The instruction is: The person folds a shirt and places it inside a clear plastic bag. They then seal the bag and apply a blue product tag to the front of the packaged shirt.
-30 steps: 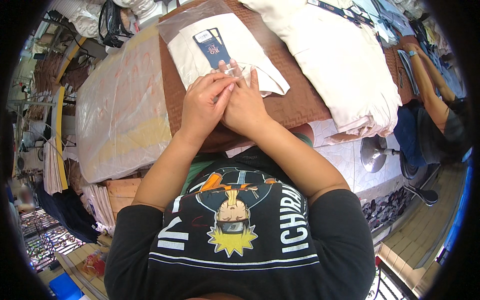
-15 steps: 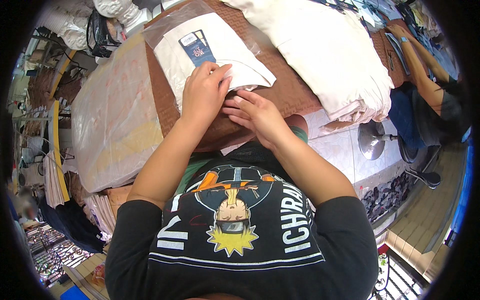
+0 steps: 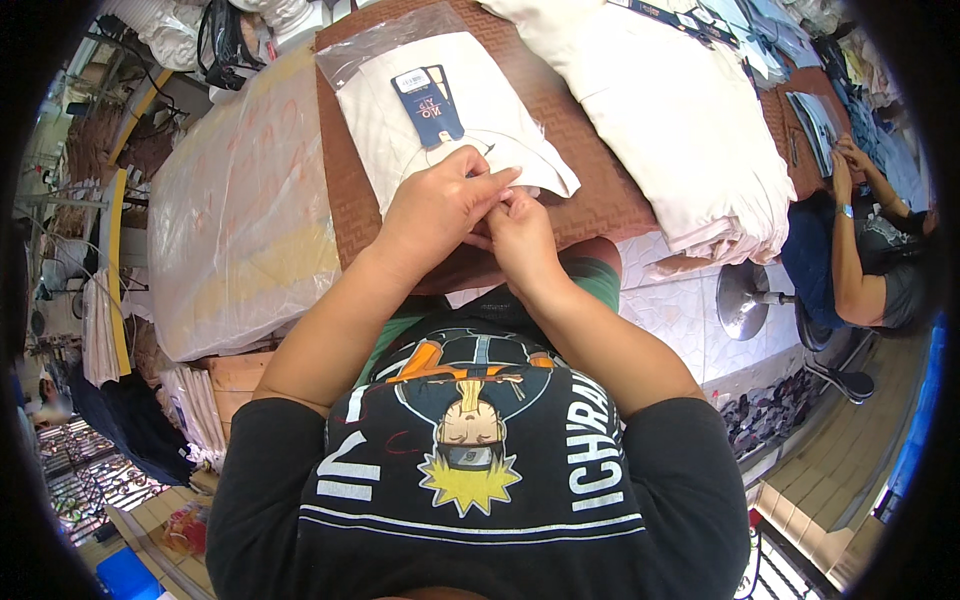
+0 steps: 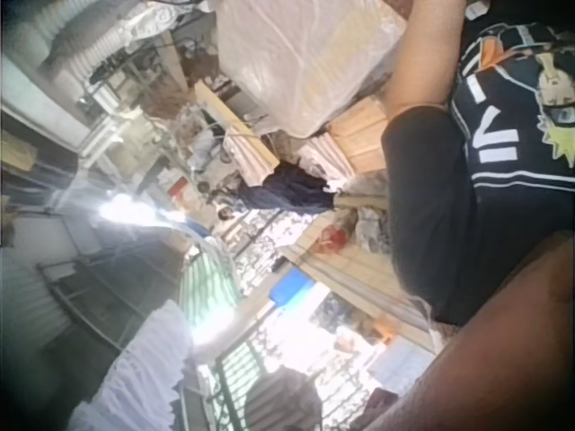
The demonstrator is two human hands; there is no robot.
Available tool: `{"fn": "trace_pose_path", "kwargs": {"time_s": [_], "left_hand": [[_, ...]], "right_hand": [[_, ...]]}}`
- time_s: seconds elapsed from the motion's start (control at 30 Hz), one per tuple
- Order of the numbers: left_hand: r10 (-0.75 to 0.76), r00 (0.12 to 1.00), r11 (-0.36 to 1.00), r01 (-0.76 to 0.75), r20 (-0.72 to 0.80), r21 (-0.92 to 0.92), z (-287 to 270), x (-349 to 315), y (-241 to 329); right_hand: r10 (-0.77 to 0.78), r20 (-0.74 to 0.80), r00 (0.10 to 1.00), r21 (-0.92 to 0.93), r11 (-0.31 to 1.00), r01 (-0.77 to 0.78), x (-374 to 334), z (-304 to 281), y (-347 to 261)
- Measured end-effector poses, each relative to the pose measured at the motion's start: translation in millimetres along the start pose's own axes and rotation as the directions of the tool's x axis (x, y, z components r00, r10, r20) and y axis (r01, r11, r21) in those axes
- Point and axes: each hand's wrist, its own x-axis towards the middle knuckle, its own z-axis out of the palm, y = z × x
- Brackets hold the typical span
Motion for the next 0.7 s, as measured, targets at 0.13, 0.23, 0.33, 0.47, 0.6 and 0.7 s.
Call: {"fn": "trace_pose_path", "kwargs": {"time_s": [0.13, 0.23, 0.33, 0.47, 0.6, 0.7], "left_hand": [[-0.01, 1.0, 1.0, 0.011, 0.026, -0.016, -0.7, -2.3, -1.8], [-0.015, 1.0, 0.999, 0.015, 0.009, -0.037, -3.5, 0.3, -2.7], [-0.024, 1.0, 0.997, 0.024, -0.005, -0.075, -7.5, 2.6, -3.3], [-0.036, 0.999, 0.995, 0.034, -0.016, -0.094, -12.7, 5.3, -2.8], [-0.036, 0.999, 0.994, 0.033, -0.028, -0.103, -14.2, 6.8, -3.0], [-0.022, 0.998, 0.993, 0.015, -0.054, -0.117, -13.1, 9.9, -3.0]], "right_hand": [[-0.041, -0.086, 0.995, -0.066, 0.997, 0.035, 10.3, 2.8, 1.5], [-0.026, -0.079, 0.997, -0.106, 0.994, 0.017, 21.7, 2.4, -3.2], [-0.097, -0.067, 0.993, -0.087, 0.992, 0.091, 33.0, 1.9, 3.0], [-0.155, -0.061, 0.986, -0.057, 0.987, 0.151, 51.4, -0.5, 11.5], [-0.12, -0.058, 0.991, 0.019, 0.992, 0.121, 63.5, 1.6, 11.6], [-0.077, 0.015, 0.997, 0.297, 0.952, 0.069, 84.5, -4.6, 21.3]]}}
